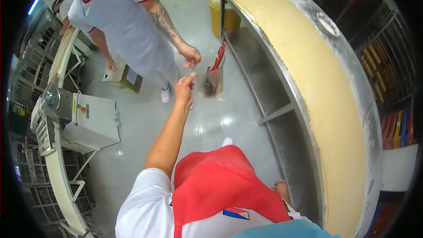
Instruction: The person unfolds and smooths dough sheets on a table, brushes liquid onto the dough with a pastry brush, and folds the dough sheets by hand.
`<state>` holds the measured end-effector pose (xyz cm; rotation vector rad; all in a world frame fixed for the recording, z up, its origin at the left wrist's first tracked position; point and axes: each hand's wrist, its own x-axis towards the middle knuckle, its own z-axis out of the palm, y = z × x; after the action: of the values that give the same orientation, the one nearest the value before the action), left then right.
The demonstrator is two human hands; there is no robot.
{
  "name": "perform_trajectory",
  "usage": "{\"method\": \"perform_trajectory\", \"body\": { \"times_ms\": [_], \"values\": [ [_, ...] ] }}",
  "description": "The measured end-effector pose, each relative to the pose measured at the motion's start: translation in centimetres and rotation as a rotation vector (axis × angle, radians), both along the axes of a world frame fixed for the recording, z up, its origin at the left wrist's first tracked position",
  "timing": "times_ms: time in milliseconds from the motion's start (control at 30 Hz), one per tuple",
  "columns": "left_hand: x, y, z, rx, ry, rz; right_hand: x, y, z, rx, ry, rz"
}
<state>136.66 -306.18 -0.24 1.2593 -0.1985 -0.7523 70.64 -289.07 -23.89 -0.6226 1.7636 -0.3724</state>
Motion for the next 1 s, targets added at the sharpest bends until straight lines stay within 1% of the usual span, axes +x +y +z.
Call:
{"method": "perform_trajectory", "body": {
  "times_ms": [67, 133, 167, 233, 300, 333, 367, 400, 433, 500, 533, 567, 600, 633, 667, 700, 733, 767, 800, 833, 867, 900, 933, 967, 1000],
  "values": [
    [2.1, -5.4, 1.1, -0.073, 0.026, 0.006, 2.8, -7.5, 3.3, -0.038, 0.032, 0.0],
    [5.0, -11.2, 2.1, -0.145, 0.043, -0.003, 4.8, -13.2, 4.9, -0.076, 0.056, -0.015],
    [6.8, -16.3, 2.1, -0.186, 0.02, -0.021, 6.1, -16.8, 5.0, -0.102, 0.063, -0.021],
    [9.6, -22.8, 2.2, -0.222, 0.006, -0.065, 6.7, -19.3, 4.8, -0.123, 0.077, -0.053],
    [13.1, -29.2, 2.1, -0.181, -0.119, -0.071, 7.3, -20.4, 4.4, -0.173, 0.056, -0.095],
    [14.6, -32.2, 2.0, -0.177, -0.135, -0.064, 7.8, -20.5, 4.2, -0.175, 0.064, -0.133],
    [16.3, -35.0, 2.3, -0.174, -0.151, -0.056, 8.3, -20.4, 4.0, -0.138, 0.1, -0.12],
    [18.0, -38.2, 2.3, -0.165, -0.219, -0.049, 9.0, -20.2, 3.9, -0.096, 0.137, -0.108],
    [19.8, -40.9, 1.9, -0.155, -0.284, -0.045, 10.0, -19.5, 4.3, -0.087, 0.152, -0.149],
    [24.1, -46.2, 0.6, -0.149, -0.27, -0.041, 12.6, -17.6, 5.6, 0.071, 0.133, -0.284],
    [26.5, -49.1, -0.4, -0.105, -0.311, -0.023, 13.8, -16.2, 5.7, 0.078, 0.14, -0.328],
    [28.6, -51.5, -1.8, -0.06, -0.355, -0.002, 14.7, -14.1, 5.6, -0.008, 0.208, -0.093],
    [30.1, -53.1, -2.7, -0.006, -0.428, 0.008, 16.4, -13.8, 6.4, 0.027, 0.211, -0.009],
    [31.3, -54.2, -3.7, 0.044, -0.505, 0.027, 18.0, -13.4, 7.0, 0.059, 0.214, 0.076],
    [32.0, -55.1, -5.3, 0.168, -0.516, 0.055, 19.6, -12.9, 7.5, 0.087, 0.216, 0.161],
    [32.4, -55.4, -6.8, 0.294, -0.533, 0.082, 19.7, -10.7, 6.9, -0.043, 0.165, 0.196],
    [32.0, -54.9, -7.9, 0.306, -0.462, 0.0, 20.7, -9.6, 6.9, -0.072, 0.158, 0.159],
    [33.2, -55.6, -12.8, 0.343, -0.394, -0.064, 21.6, -8.7, 6.8, -0.102, 0.15, 0.122],
    [31.9, -54.7, -14.6, 0.383, -0.275, -0.157, 22.7, -8.3, 7.4, 0.031, 0.069, -0.099],
    [33.1, -55.0, -21.8, 0.393, -0.141, -0.267, 23.9, -8.2, 8.2, 0.147, 0.012, -0.344],
    [30.8, -53.0, -22.5, 0.573, -0.221, -0.379, 25.8, -8.5, 10.2, 0.177, 0.011, -0.571],
    [27.0, -51.7, -24.3, 0.466, -0.091, -0.249, 25.0, -7.5, 9.1, 0.29, -0.127, -0.794],
    [25.3, -49.6, -26.5, 0.401, 0.014, -0.38, 26.2, -5.8, 7.3, 0.241, 0.058, -0.753],
    [21.8, -47.3, -25.3, 0.437, 0.092, -0.453, 26.9, -5.7, 8.0, 0.135, 0.265, -0.164],
    [19.3, -45.3, -25.5, 0.491, 0.134, -0.556, 25.8, -1.9, 3.5, 0.222, 0.31, -0.115]
  ]
}}
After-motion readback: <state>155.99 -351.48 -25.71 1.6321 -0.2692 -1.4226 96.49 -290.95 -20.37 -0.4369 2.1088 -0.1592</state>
